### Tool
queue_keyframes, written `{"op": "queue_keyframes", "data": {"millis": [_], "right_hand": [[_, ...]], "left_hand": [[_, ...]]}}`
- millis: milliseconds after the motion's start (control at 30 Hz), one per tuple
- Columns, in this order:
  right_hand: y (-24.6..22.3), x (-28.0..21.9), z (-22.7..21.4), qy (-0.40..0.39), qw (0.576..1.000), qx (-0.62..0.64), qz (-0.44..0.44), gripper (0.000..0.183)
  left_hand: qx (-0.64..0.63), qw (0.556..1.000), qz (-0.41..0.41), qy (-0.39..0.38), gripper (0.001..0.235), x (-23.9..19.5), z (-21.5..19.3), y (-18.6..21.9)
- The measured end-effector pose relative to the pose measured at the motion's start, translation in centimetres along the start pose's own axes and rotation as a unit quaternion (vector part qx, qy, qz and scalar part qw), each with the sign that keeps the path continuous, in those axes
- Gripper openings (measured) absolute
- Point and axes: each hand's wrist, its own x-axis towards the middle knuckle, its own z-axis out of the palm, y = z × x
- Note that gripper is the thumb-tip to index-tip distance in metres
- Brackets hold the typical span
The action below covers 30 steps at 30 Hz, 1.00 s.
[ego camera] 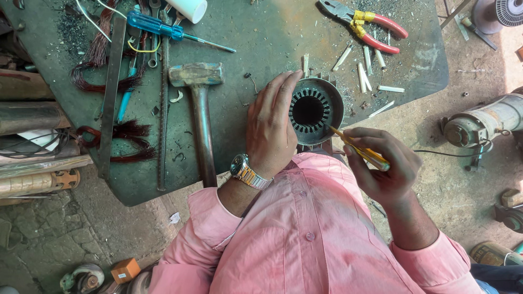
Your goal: The person uses a yellow-handled screwdriver to scrape and clean the interior slots of a motor stator core. They rotate the stator by hand to access different sections while working at a cluttered workbench.
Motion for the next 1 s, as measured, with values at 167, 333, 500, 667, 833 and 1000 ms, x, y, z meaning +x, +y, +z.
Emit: {"op": "queue_keyframes", "data": {"millis": [167, 333, 500, 667, 833, 1000], "right_hand": [[-0.4, -0.2, 0.5, -0.016, 0.998, -0.051, -0.037, 0.019], [0.5, 0.1, 0.8, -0.026, 0.978, -0.096, -0.185, 0.02], [0.8, -0.2, 0.9, -0.036, 0.981, -0.071, -0.176, 0.02], [0.2, -0.6, 0.7, -0.01, 0.996, -0.021, -0.09, 0.024], [-0.2, -0.3, 0.9, 0.0, 0.994, -0.058, -0.09, 0.024], [-0.5, 0.0, 0.7, 0.007, 0.996, -0.045, -0.081, 0.022]], "left_hand": [[-0.006, 1.0, -0.002, 0.001, 0.06, 0.0, -0.1, 0.1], [-0.003, 1.0, 0.0, 0.0, 0.06, -0.1, -0.1, 0.3], [-0.001, 1.0, 0.003, 0.001, 0.061, -0.2, -0.2, 0.1], [-0.008, 1.0, -0.008, 0.002, 0.06, -0.1, 0.1, -0.1], [-0.005, 1.0, -0.003, -0.002, 0.062, -0.1, -0.1, -0.1], [-0.008, 1.0, -0.006, -0.008, 0.062, 0.0, -0.1, 0.0]]}}
